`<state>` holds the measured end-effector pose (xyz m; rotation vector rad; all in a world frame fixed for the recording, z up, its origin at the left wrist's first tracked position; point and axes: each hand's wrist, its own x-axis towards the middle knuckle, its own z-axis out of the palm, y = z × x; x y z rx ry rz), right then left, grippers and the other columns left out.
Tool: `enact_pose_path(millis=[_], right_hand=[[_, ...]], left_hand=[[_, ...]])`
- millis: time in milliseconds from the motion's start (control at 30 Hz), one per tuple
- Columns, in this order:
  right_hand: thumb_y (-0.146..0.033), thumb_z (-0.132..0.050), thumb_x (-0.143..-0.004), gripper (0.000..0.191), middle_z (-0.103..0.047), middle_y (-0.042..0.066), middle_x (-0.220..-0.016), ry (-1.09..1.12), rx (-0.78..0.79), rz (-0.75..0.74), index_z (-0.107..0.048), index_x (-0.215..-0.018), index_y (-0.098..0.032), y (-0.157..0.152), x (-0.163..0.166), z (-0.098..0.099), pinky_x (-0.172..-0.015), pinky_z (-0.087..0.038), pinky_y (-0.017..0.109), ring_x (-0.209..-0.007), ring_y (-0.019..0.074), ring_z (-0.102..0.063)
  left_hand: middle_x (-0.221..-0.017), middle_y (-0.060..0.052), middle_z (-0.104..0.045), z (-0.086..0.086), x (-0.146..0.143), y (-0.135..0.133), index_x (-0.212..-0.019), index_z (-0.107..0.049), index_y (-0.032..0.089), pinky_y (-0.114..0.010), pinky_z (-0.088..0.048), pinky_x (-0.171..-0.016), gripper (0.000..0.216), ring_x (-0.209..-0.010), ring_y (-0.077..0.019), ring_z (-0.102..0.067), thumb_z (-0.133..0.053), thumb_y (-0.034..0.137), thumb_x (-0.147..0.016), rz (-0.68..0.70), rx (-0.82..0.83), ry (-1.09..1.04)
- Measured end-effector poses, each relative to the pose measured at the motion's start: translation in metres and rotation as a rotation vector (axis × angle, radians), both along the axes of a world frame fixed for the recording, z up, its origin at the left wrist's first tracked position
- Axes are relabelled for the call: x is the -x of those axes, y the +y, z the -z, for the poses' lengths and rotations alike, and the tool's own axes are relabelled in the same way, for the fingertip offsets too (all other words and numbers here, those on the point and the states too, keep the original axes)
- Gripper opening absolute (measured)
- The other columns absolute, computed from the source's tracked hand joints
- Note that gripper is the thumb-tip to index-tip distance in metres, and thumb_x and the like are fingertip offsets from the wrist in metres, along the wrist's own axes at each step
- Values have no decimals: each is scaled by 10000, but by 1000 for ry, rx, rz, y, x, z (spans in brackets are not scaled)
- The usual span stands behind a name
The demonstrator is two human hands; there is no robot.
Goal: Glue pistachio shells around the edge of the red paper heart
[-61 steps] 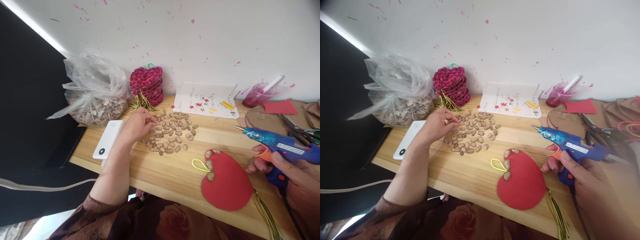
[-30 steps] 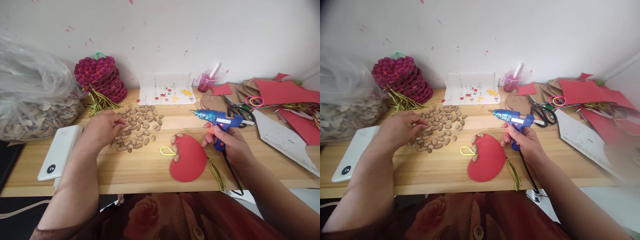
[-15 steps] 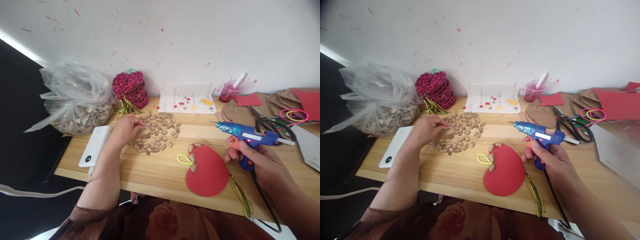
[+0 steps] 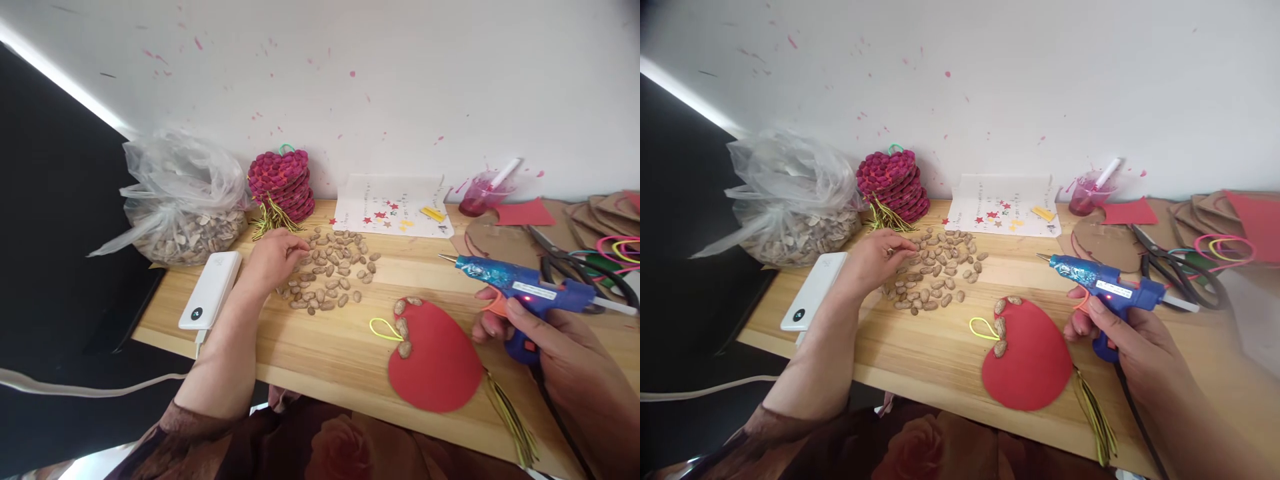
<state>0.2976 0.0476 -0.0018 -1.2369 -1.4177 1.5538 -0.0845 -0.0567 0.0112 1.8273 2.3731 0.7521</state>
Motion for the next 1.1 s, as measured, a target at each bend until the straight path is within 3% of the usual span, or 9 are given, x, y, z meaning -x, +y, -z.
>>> enact_pose_path(millis=[367, 600, 900, 1100], right_hand=[[-553, -831, -735, 325, -599, -3, -596, -18, -11, 24, -720, -860, -274, -5, 4, -5, -584, -552, 323, -585, 216, -627], [-560, -827, -740, 330, -593, -7, -578, -7, -15, 22, -728, -856, -268, -3, 0, 0, -575, -550, 314, -569, 205, -626], [-595, -847, -688, 393, -594, 0, -581, -33, -2, 54, -732, -848, -255, -3, 3, -2, -565, -558, 344, -570, 226, -623], [-569, -838, -733, 378, -617, -3, -613, 0, 49, 18, -723, -875, -239, -1, -3, 5, -597, -537, 285, -603, 193, -641]], left_hand=[[-947, -76, -720, 14, -12, 10, -931, -779, 208, -424, -505, -949, 140, -986, -274, -645, -676, 285, -877, -38, 42, 99], [-983, -78, -742, 16, -8, 8, -991, -795, 204, -426, -514, -957, 241, -989, -266, -659, -576, 183, -893, -8, 20, 58], [-938, -67, -743, 14, -11, 12, -900, -794, 224, -419, -505, -927, 166, -958, -263, -651, -629, 219, -901, 24, 41, 90], [-946, -94, -740, 14, -11, 13, -924, -809, 208, -428, -495, -904, 156, -964, -289, -633, -656, 226, -901, 21, 55, 129]])
